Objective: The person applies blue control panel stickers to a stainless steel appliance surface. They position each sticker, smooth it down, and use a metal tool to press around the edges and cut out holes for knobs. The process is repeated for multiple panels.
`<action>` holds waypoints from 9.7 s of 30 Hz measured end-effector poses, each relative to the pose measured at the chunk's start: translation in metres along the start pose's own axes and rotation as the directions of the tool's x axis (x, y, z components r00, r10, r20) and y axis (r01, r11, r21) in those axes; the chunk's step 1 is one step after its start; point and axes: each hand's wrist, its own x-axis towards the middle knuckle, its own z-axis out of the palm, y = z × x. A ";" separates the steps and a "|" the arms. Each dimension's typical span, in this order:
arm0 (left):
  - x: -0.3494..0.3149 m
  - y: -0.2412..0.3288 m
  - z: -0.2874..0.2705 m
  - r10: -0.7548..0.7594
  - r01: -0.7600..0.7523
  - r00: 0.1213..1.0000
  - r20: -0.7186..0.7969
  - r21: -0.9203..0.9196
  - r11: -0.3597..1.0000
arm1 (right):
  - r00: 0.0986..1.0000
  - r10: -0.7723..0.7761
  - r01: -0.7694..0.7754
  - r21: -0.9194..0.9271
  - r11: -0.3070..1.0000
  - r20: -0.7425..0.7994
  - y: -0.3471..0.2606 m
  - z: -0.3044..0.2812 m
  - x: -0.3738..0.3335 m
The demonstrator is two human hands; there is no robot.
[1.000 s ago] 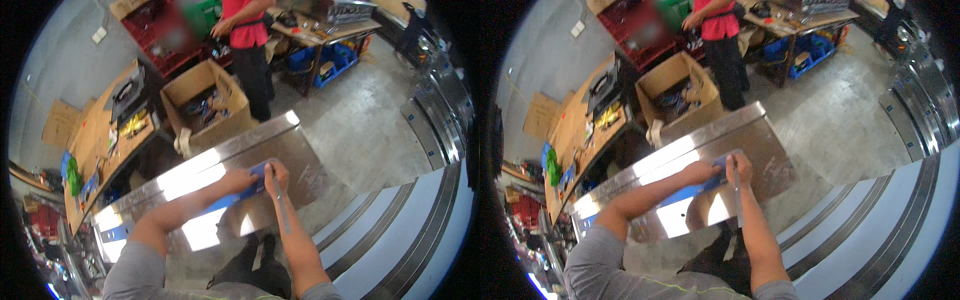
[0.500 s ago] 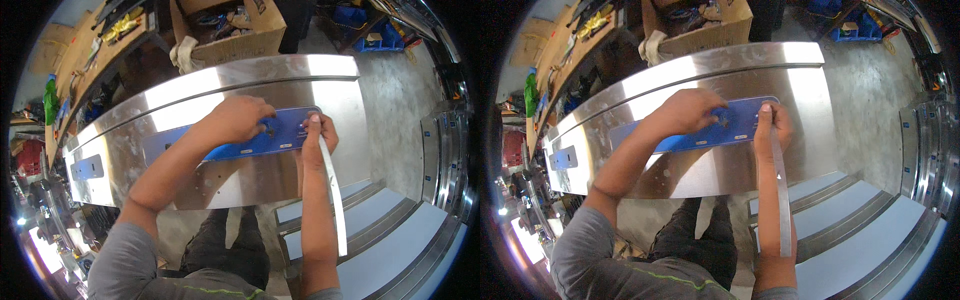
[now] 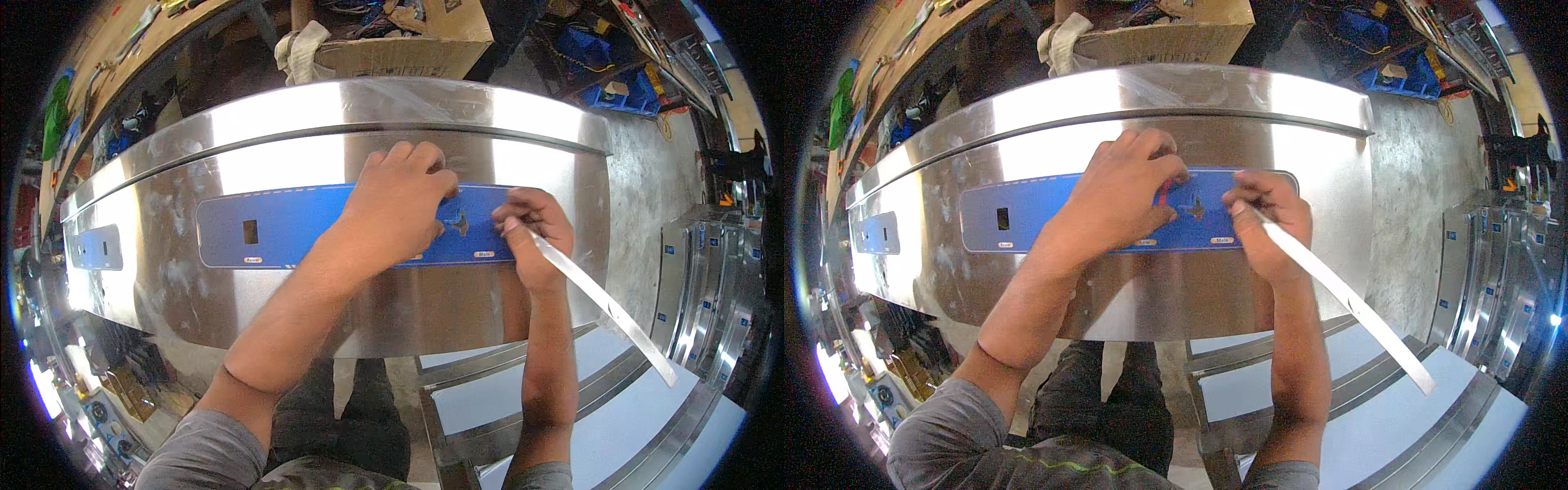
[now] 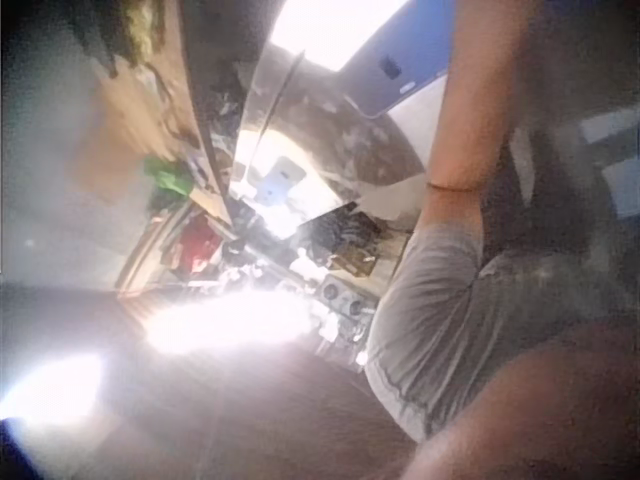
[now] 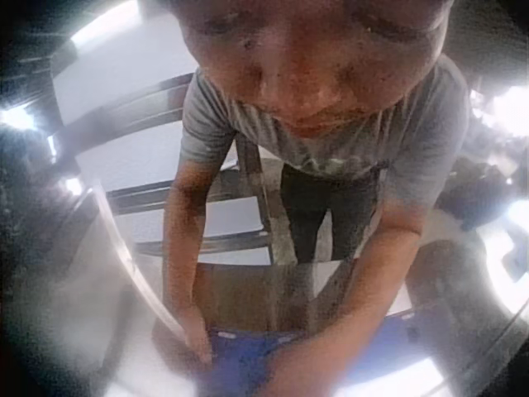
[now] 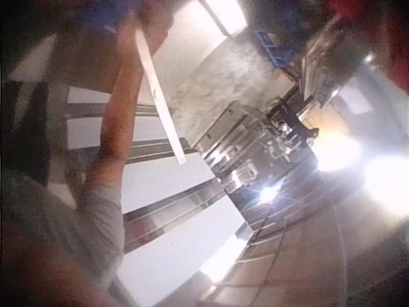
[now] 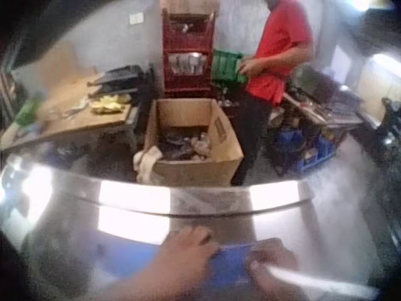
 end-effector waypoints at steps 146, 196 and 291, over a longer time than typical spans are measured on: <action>-0.004 0.005 0.052 -0.029 -0.002 0.999 -0.027 -0.774 0.634 | 0.777 -0.019 0.184 -0.199 0.963 0.629 -0.002 -0.022 0.061; 0.001 0.002 0.052 0.043 -0.049 0.999 -0.029 -0.802 0.596 | 0.742 -0.153 0.372 -0.210 0.904 0.653 0.003 -0.022 0.060; 0.004 -0.004 0.061 -0.022 -0.124 0.989 -0.147 -0.900 0.418 | 0.450 -0.284 0.861 -0.328 0.388 0.847 -0.016 -0.001 0.039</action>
